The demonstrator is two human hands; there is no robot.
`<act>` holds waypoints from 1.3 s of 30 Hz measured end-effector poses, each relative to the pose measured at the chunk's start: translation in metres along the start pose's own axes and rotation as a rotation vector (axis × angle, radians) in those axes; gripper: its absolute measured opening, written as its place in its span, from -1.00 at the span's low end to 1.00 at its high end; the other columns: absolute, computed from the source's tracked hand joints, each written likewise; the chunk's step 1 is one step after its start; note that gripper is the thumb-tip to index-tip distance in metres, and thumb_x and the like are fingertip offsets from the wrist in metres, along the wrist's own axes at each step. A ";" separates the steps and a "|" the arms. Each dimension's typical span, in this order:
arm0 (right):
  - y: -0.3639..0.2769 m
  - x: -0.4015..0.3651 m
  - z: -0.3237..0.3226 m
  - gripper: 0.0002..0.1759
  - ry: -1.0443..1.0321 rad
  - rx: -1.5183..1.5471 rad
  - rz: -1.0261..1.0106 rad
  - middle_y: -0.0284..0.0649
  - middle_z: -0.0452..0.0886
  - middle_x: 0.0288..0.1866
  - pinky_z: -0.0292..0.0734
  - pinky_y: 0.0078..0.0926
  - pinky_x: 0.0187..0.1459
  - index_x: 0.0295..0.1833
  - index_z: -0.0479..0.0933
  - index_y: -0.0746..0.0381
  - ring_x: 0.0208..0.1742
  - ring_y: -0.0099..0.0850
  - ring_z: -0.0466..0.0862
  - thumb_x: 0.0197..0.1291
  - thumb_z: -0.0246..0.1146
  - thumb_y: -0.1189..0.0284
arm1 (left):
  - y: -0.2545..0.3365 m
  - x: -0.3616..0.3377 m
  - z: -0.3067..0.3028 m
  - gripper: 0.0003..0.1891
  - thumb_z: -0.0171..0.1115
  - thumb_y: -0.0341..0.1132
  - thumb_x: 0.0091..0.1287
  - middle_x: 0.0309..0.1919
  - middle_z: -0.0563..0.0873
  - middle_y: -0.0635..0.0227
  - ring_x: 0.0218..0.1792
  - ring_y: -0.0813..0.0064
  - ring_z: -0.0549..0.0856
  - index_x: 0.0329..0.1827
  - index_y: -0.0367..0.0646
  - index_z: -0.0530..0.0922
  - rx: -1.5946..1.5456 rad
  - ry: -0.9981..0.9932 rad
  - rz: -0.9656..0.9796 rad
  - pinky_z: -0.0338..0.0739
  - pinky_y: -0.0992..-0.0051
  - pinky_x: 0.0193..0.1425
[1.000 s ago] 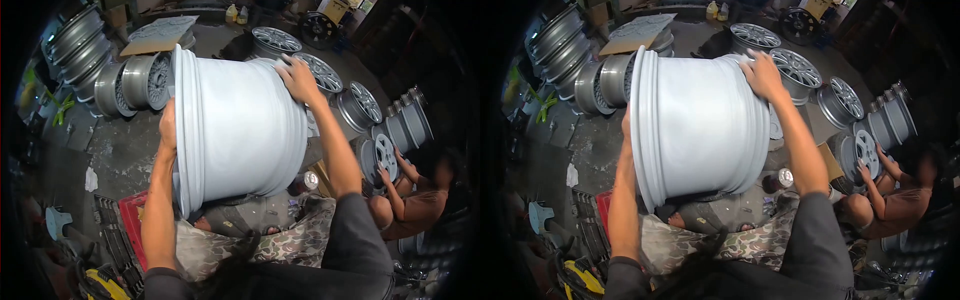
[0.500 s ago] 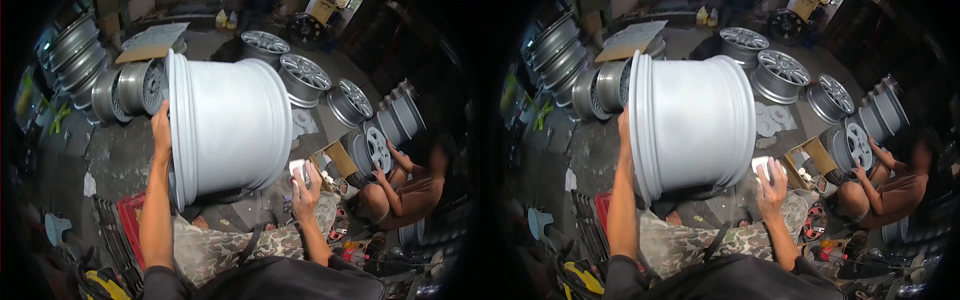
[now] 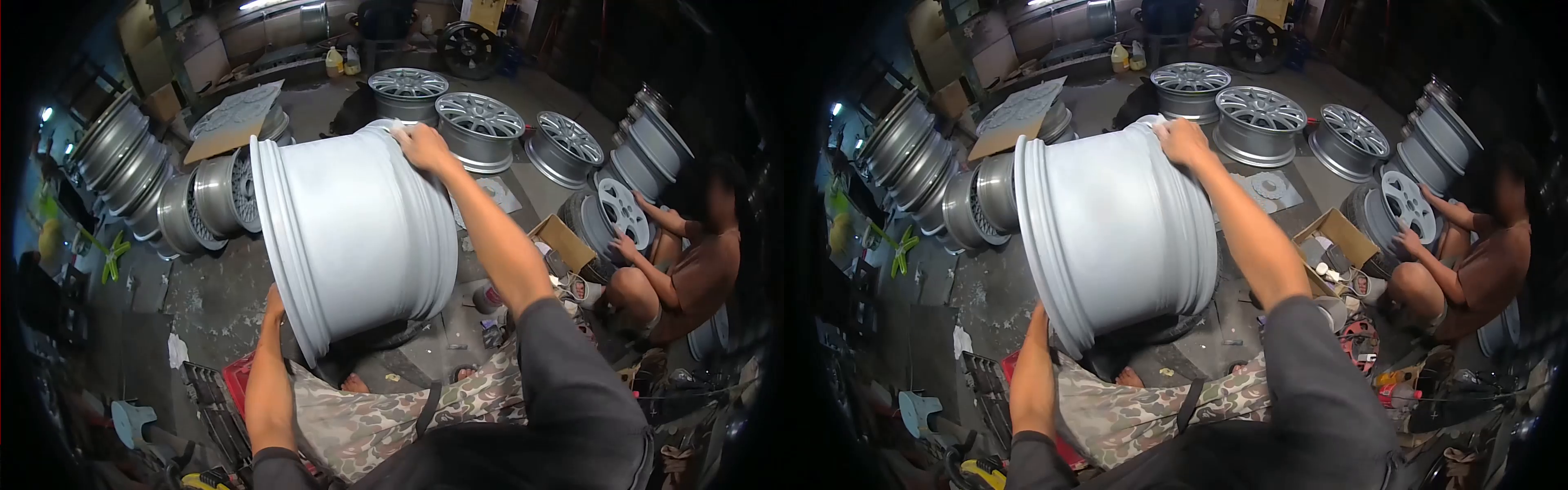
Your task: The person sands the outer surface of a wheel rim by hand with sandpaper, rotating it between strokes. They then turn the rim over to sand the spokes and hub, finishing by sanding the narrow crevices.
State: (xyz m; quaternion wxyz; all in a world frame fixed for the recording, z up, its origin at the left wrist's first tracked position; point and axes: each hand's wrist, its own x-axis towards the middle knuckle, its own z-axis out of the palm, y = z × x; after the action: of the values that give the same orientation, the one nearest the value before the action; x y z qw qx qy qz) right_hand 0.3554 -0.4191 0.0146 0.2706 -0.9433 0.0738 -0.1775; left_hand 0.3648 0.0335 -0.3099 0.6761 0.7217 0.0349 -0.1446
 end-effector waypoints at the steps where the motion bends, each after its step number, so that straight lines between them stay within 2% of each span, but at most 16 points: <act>1: -0.002 -0.034 -0.005 -0.51 0.043 -0.042 0.022 0.13 0.72 0.19 0.56 -0.01 0.26 0.20 0.74 0.17 0.24 0.15 0.67 0.49 0.18 0.05 | -0.011 0.012 -0.009 -0.53 0.19 -0.10 0.49 0.11 0.80 0.00 0.08 0.08 0.79 0.27 -0.27 0.68 0.349 -0.035 0.131 0.64 0.20 0.14; 2: 0.005 -0.074 0.002 -0.54 0.251 -0.026 -0.103 0.15 0.69 0.23 0.52 -0.02 0.29 0.24 0.72 0.17 0.27 0.15 0.64 0.52 0.16 0.11 | -0.026 0.027 -0.019 -0.54 0.18 -0.08 0.49 0.12 0.81 0.11 0.10 0.13 0.78 0.25 -0.22 0.71 0.699 -0.072 0.263 0.64 0.17 0.13; 3: 0.013 -0.119 0.011 -0.57 0.459 -0.011 -0.226 0.17 0.65 0.28 0.48 -0.03 0.32 0.28 0.70 0.18 0.31 0.15 0.60 0.56 0.14 0.18 | -0.060 0.051 -0.033 -0.54 0.18 -0.08 0.49 0.12 0.81 0.11 0.10 0.13 0.78 0.25 -0.22 0.71 0.694 -0.080 0.259 0.64 0.17 0.13; 5: 0.005 -0.213 0.013 -0.62 0.346 0.008 -0.072 0.15 0.65 0.26 0.49 -0.16 0.29 0.32 0.63 0.33 0.26 0.08 0.62 0.56 0.10 0.42 | -0.126 0.092 -0.050 -0.38 0.01 0.17 0.56 0.22 0.77 0.10 0.23 0.07 0.72 0.32 -0.17 0.67 0.832 -0.052 0.320 0.62 0.11 0.17; 7: 0.023 -0.291 0.048 -0.64 0.465 0.000 -0.166 0.12 0.65 0.27 0.52 -0.12 0.31 0.30 0.63 0.37 0.26 0.04 0.65 0.48 0.20 0.53 | -0.116 0.087 -0.040 -0.37 0.00 0.18 0.56 0.22 0.76 0.09 0.24 0.06 0.71 0.32 -0.17 0.67 0.837 -0.067 0.238 0.61 0.11 0.18; 9: 0.040 -0.366 0.082 -0.58 0.259 -0.022 -0.027 0.11 0.57 0.40 0.49 -0.01 0.37 0.37 0.64 0.19 0.39 0.13 0.55 0.45 0.28 0.41 | -0.101 0.082 -0.032 -0.36 -0.01 0.19 0.56 0.22 0.76 0.08 0.24 0.05 0.71 0.33 -0.17 0.66 0.833 -0.078 0.190 0.61 0.11 0.18; 11: 0.048 -0.422 0.108 -0.60 0.090 -0.070 0.087 0.11 0.47 0.51 0.45 -0.02 0.40 0.34 0.67 0.17 0.44 0.12 0.51 0.44 0.30 0.40 | -0.097 0.079 -0.028 -0.35 -0.03 0.20 0.56 0.23 0.76 0.07 0.25 0.04 0.71 0.33 -0.18 0.66 0.848 -0.088 0.164 0.61 0.11 0.19; 14: 0.051 -0.418 0.093 -0.65 0.147 0.024 0.210 0.11 0.40 0.58 0.43 -0.06 0.42 0.28 0.71 0.19 0.47 0.10 0.49 0.45 0.29 0.40 | -0.102 0.081 -0.033 -0.34 -0.04 0.21 0.56 0.23 0.75 0.06 0.26 0.03 0.70 0.34 -0.18 0.65 0.850 -0.086 0.142 0.60 0.11 0.19; 20: 0.061 -0.394 0.077 -0.63 0.337 0.203 0.332 -0.01 0.69 0.29 0.49 -0.19 0.34 0.24 0.71 0.27 0.26 -0.03 0.67 0.56 0.12 0.33 | -0.097 0.079 -0.030 -0.31 -0.07 0.24 0.55 0.24 0.74 0.03 0.27 0.01 0.69 0.36 -0.18 0.63 0.775 -0.087 0.080 0.60 0.10 0.21; 24: 0.030 -0.387 0.097 -0.58 0.158 0.623 0.647 0.10 0.71 0.15 0.54 -0.22 0.25 0.21 0.64 0.37 0.22 0.00 0.69 0.62 0.02 0.29 | -0.089 0.067 -0.020 -0.29 -0.09 0.26 0.55 0.25 0.74 0.02 0.28 0.00 0.68 0.37 -0.18 0.62 0.710 -0.097 0.011 0.59 0.10 0.22; 28: 0.033 -0.384 0.128 -0.56 0.339 0.539 0.495 0.18 0.68 0.01 0.54 -0.16 0.14 0.20 0.54 0.44 0.09 0.12 0.70 0.64 0.03 0.23 | -0.081 0.056 -0.022 -0.27 -0.11 0.28 0.55 0.25 0.73 0.00 0.29 -0.02 0.67 0.38 -0.19 0.60 0.634 -0.099 -0.054 0.59 0.10 0.23; 30: 0.035 -0.376 0.130 -0.53 0.268 0.548 0.556 0.22 0.68 -0.04 0.54 -0.11 0.13 0.17 0.53 0.45 0.04 0.22 0.67 0.63 0.05 0.19 | -0.077 0.046 -0.018 -0.26 -0.13 0.29 0.55 0.26 0.73 -0.01 0.30 -0.03 0.67 0.39 -0.19 0.60 0.585 -0.111 -0.086 0.58 0.10 0.24; 32: 0.041 -0.371 0.146 -0.57 0.281 0.541 0.480 0.13 0.64 -0.28 0.50 -0.07 -0.13 -0.01 0.53 0.38 -0.28 0.08 0.63 0.63 0.04 0.17 | -0.072 0.040 -0.010 -0.25 -0.14 0.30 0.55 0.26 0.72 -0.02 0.30 -0.03 0.66 0.39 -0.19 0.59 0.530 -0.128 -0.125 0.58 0.09 0.24; 34: 0.045 -0.367 0.158 -0.54 0.277 0.544 0.513 0.19 0.62 -0.31 0.51 -0.06 -0.11 0.04 0.53 0.40 -0.24 0.21 0.60 0.62 0.04 0.15 | -0.063 0.027 -0.017 -0.24 -0.15 0.30 0.55 0.26 0.72 -0.03 0.31 -0.04 0.66 0.40 -0.19 0.59 0.490 -0.119 -0.148 0.58 0.09 0.25; 36: 0.046 -0.366 0.162 -0.46 0.280 0.612 0.582 0.34 0.67 -0.08 0.52 0.02 0.09 0.20 0.54 0.41 0.08 0.34 0.62 0.61 0.04 0.09 | -0.055 0.016 -0.015 -0.23 -0.16 0.31 0.55 0.26 0.72 -0.04 0.31 -0.05 0.65 0.40 -0.19 0.58 0.438 -0.133 -0.177 0.57 0.09 0.25; 39: 0.044 -0.360 0.153 -0.49 0.246 0.593 0.594 0.32 0.69 -0.07 0.53 0.04 0.06 0.17 0.56 0.41 0.08 0.33 0.64 0.59 0.08 0.12 | -0.032 -0.005 -0.003 -0.21 -0.17 0.33 0.55 0.27 0.71 -0.05 0.32 -0.06 0.65 0.41 -0.20 0.57 0.361 -0.168 -0.213 0.57 0.09 0.26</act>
State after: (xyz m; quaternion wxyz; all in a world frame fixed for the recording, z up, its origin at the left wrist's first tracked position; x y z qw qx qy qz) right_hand 0.0773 -0.2977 -0.2364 0.5583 -0.7344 0.3195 -0.2165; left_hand 0.3529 0.0402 -0.3396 0.5174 0.8087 0.0279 -0.2785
